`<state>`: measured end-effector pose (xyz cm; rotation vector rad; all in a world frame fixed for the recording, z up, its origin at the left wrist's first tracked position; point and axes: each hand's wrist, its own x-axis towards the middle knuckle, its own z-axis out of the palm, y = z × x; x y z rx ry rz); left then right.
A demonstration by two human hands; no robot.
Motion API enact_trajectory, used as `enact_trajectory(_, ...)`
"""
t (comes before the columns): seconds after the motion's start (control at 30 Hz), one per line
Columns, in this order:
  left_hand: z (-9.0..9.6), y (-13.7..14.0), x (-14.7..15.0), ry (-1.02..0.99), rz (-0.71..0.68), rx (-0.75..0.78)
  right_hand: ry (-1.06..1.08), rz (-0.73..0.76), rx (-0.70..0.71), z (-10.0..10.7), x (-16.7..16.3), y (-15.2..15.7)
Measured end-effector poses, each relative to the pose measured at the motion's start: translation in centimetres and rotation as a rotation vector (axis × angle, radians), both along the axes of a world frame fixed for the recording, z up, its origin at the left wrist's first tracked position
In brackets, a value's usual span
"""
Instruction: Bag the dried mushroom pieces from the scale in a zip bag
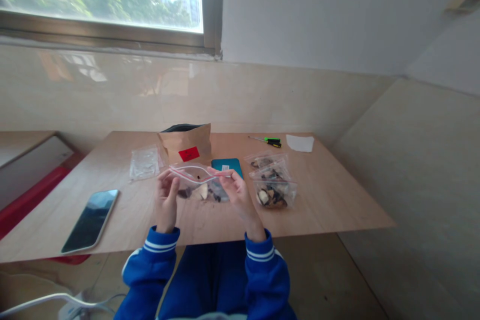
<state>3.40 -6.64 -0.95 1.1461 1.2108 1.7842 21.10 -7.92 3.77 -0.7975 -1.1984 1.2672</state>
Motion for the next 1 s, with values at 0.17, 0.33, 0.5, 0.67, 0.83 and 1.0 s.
enact_trajectory(0.17, 0.3, -1.1, 0.8, -0.003, 0.043, 0.037, 0.022, -0.185, -0.021, -1.3, 0.1, 0.6)
enact_trajectory(0.33, 1.0, -1.6, 0.6, 0.025, 0.126, -0.009, -0.054, -0.211, -0.041, -1.9, 1.6, 0.2)
enact_trajectory(0.5, 1.8, -1.8, -0.7, 0.013, 0.022, -0.057, -0.083, -0.243, -0.039, -1.8, 2.5, -0.3)
enact_trajectory(0.67, 2.8, -2.1, -2.0, 0.046, -0.151, -0.081, -0.108, -0.342, 0.030, -1.6, 2.7, -0.5)
enact_trajectory(0.83, 3.5, -2.4, -2.2, 0.052, -0.159, -0.068, -0.149, -0.407, 0.034, -1.0, 2.9, -1.0)
enact_trajectory(1.0, 4.1, -2.8, -2.1, 0.039, -0.161, -0.052, -0.184, -0.448, 0.066, -0.4, 2.6, -1.4)
